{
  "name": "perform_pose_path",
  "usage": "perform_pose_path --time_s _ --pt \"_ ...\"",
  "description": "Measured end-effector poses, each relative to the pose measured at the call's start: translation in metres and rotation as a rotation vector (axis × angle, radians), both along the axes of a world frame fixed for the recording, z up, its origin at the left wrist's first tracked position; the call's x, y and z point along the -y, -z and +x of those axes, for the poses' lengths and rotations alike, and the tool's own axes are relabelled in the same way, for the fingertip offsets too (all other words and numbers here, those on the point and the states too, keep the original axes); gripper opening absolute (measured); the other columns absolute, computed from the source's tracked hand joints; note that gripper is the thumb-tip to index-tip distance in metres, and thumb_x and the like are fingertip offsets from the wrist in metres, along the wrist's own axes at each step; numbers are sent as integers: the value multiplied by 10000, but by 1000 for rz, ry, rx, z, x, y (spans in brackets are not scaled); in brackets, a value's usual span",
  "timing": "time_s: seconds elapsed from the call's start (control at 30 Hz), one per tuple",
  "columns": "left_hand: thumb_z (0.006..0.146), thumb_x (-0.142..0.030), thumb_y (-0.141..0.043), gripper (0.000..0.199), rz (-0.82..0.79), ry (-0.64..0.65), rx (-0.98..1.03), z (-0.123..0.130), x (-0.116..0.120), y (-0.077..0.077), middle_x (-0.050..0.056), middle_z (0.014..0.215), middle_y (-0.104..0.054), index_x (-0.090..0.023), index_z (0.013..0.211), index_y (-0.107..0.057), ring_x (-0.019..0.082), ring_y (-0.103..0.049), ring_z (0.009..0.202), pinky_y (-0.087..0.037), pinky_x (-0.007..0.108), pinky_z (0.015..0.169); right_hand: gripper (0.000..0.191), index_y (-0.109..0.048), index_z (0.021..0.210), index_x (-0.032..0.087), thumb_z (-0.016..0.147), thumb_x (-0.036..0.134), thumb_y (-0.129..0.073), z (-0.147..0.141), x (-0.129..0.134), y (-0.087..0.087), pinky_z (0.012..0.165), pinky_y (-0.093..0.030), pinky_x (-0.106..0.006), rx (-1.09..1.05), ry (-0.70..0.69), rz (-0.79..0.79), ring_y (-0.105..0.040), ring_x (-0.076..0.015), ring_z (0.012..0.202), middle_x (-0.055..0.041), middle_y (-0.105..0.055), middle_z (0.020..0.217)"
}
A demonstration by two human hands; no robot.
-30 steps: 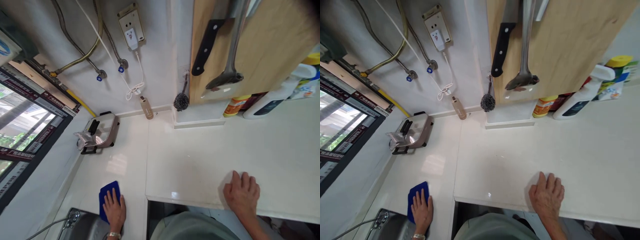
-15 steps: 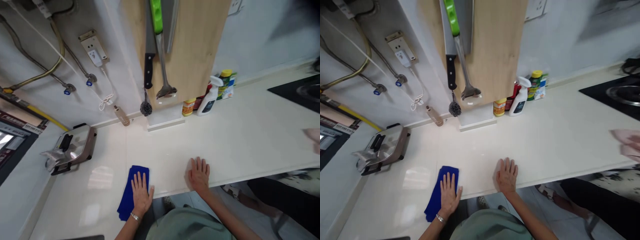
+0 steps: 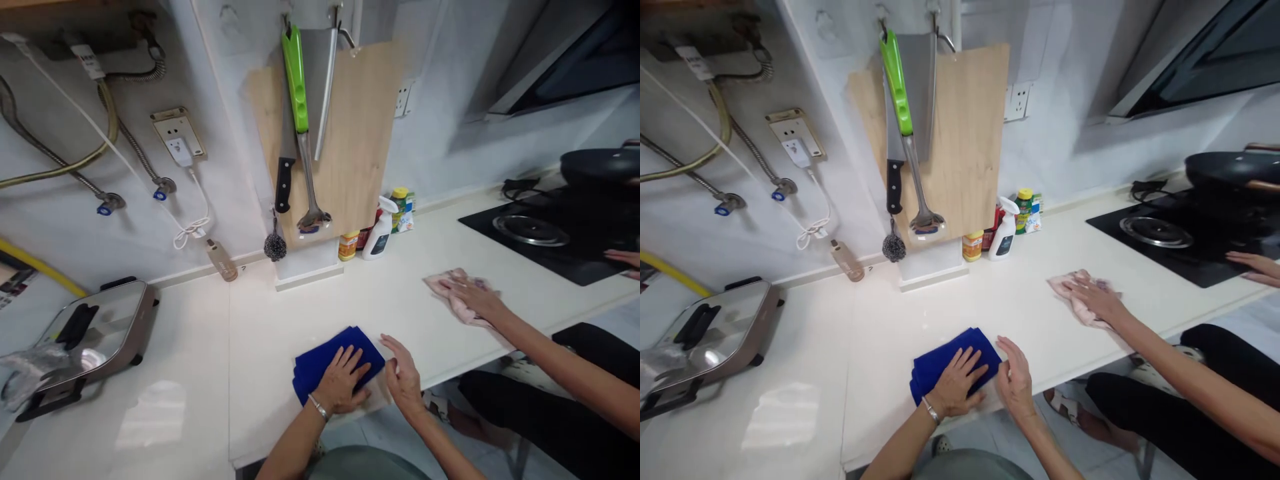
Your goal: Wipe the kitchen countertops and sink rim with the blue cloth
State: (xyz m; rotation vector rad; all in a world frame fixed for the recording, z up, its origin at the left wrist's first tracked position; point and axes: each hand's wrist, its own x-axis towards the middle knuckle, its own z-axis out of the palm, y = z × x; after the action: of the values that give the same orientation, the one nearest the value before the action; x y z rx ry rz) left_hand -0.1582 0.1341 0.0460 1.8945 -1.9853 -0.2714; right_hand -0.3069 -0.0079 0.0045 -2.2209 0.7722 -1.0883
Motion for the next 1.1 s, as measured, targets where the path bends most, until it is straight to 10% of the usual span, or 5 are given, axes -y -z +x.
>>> perform_pose_path --time_s 0.4,0.87,1.1 --pt "988 -401 -282 564 -95 -943 41 181 -152 24 214 1587 -382 -113 1443 -450 335 -208 1532 -262 635 1235 695 -272 1552 293 914 421 -514 99 -119 -4 1154 -156 -759 -588 -284 -337 -143 -444 1509 -136 -202 1656" --pt "959 -490 -277 655 -33 -1013 131 189 -165 46 204 1617 -326 -111 1478 -402 338 -204 1535 -250 600 1240 624 -300 1540 299 975 561 -326 42 6 15 1202 -169 -667 -719 71 -227 -224 -322 1514 -80 -321 1622" --pt "946 -500 -248 681 -15 -1054 113 190 -164 51 199 1619 -328 -99 1470 -418 342 -210 1534 -269 600 1235 791 -416 1492 195 881 694 -358 46 36 49 1096 -226 -776 -698 443 -56 -202 -515 1469 -221 -321 1585"
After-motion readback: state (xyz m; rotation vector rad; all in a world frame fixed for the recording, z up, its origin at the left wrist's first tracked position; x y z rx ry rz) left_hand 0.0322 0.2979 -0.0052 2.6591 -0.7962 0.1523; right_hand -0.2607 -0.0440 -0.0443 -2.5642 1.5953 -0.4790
